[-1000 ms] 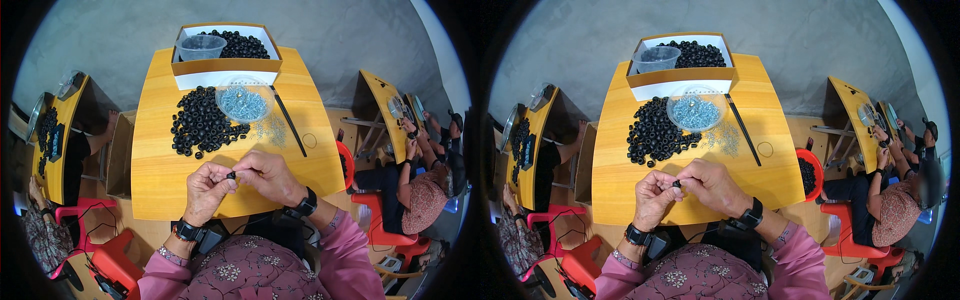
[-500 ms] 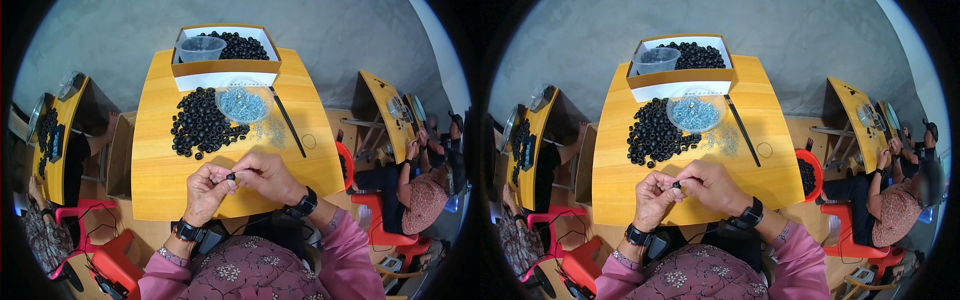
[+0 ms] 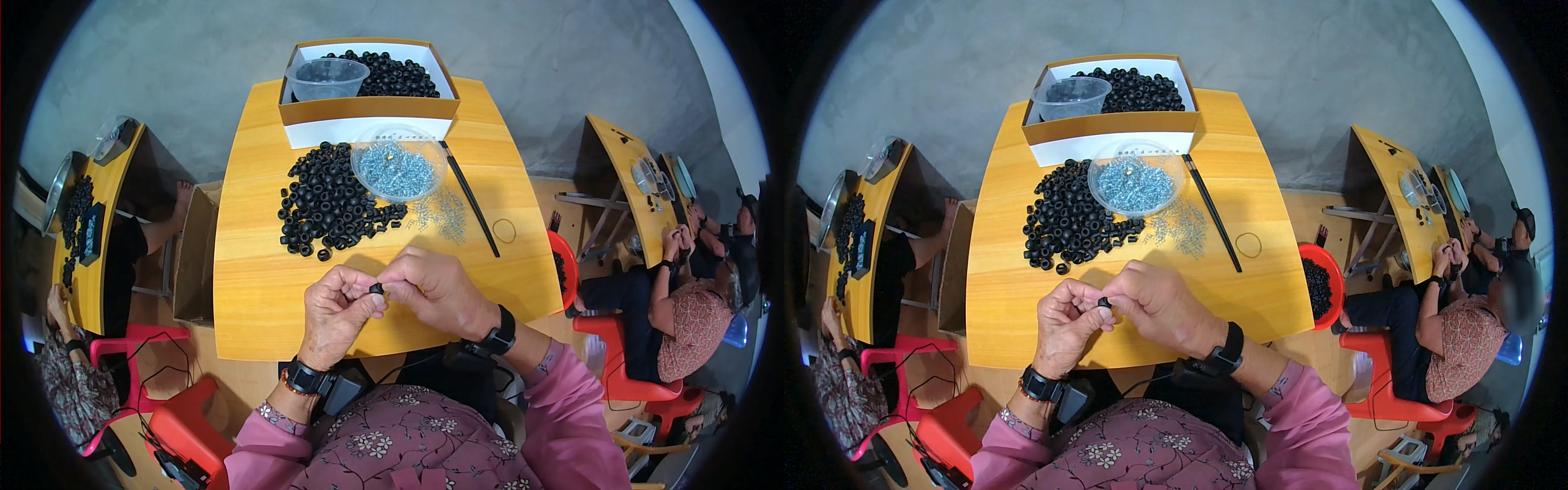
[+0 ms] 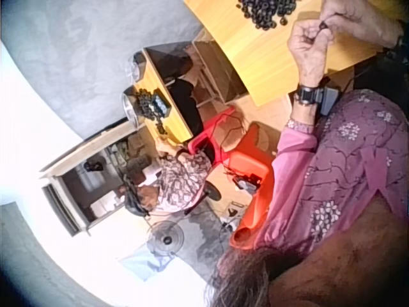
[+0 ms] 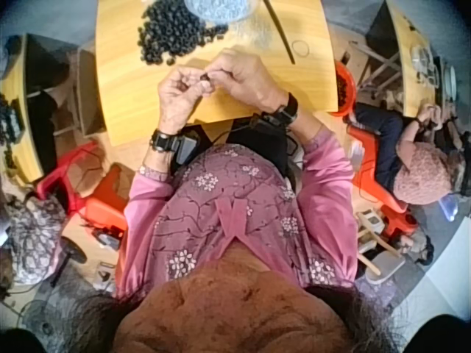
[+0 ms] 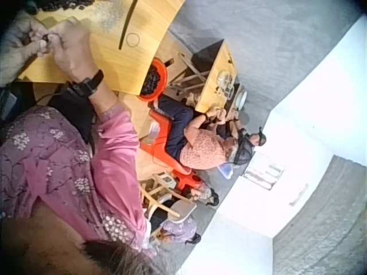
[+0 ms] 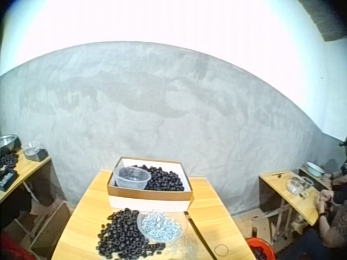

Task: Insert small silver pins into black plastic circular components.

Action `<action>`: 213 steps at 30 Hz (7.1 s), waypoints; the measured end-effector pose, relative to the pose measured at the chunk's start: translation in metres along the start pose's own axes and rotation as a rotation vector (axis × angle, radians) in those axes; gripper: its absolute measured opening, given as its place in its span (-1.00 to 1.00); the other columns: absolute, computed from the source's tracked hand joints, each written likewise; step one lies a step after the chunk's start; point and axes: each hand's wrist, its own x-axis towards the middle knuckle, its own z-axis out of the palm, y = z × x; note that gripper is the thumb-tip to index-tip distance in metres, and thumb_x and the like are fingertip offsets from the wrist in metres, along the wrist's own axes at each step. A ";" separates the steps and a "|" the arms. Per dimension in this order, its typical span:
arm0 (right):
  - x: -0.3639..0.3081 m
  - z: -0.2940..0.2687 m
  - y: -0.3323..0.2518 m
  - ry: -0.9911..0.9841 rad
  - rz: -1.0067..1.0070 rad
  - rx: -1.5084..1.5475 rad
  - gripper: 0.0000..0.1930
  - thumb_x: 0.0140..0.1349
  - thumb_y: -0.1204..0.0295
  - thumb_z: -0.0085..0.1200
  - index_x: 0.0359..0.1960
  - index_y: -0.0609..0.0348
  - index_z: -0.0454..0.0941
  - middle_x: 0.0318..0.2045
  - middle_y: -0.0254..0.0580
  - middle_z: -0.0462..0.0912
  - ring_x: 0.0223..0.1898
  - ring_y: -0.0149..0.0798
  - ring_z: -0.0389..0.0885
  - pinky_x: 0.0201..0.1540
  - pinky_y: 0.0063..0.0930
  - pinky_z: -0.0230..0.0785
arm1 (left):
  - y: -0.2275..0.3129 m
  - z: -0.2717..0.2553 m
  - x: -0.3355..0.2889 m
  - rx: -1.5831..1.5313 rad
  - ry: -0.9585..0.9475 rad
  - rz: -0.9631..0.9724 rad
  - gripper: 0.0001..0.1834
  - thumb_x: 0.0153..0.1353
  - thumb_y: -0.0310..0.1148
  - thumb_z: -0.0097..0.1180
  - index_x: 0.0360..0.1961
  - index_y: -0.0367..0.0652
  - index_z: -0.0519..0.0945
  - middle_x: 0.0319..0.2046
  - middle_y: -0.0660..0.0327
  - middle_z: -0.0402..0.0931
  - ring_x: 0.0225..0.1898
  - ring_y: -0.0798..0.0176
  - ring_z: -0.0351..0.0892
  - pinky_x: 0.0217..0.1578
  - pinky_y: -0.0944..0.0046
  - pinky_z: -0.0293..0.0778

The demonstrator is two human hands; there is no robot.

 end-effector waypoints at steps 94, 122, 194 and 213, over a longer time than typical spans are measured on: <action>-0.007 0.012 -0.015 -0.069 -0.017 -0.476 -0.65 0.17 0.32 0.28 -0.11 0.28 0.51 -0.42 -0.10 0.50 -0.49 -0.04 0.61 -0.46 -0.22 0.49 | 0.006 0.006 -0.003 -0.008 0.134 -0.008 -0.95 0.30 -0.65 0.14 -0.25 -0.31 0.59 -0.41 0.26 0.63 -0.42 0.49 0.60 -0.35 0.48 0.53; -0.007 0.011 -0.007 -0.066 -0.014 -0.504 -0.80 0.24 0.34 0.13 -0.44 0.18 0.44 -0.48 -0.15 0.46 -0.44 -0.10 0.59 -0.44 -0.21 0.50 | 0.005 0.024 0.001 0.139 0.262 0.061 -0.89 0.39 -0.47 0.14 -0.28 -0.31 0.57 -0.47 0.33 0.58 -0.47 0.56 0.47 -0.39 0.49 0.45; -0.015 -0.025 0.033 -0.033 0.312 -0.518 -0.88 0.26 0.53 0.08 -0.20 0.25 0.56 -0.25 0.02 0.51 -0.18 0.11 0.57 -0.14 -0.09 0.46 | 0.023 -0.028 0.016 1.036 0.255 0.376 -0.78 0.06 -0.73 0.24 -0.26 -0.30 0.59 -0.43 0.18 0.48 -0.48 0.31 0.48 -0.39 0.35 0.44; -0.029 -0.022 0.037 0.150 0.225 -0.402 -0.87 0.29 0.58 0.08 -0.14 0.30 0.52 -0.28 -0.02 0.60 -0.22 0.03 0.64 -0.19 -0.26 0.51 | 0.023 -0.024 -0.002 0.138 0.139 0.145 -0.79 0.33 -0.52 0.18 -0.02 -0.25 0.56 -0.25 0.20 0.59 -0.33 0.42 0.55 -0.32 0.43 0.50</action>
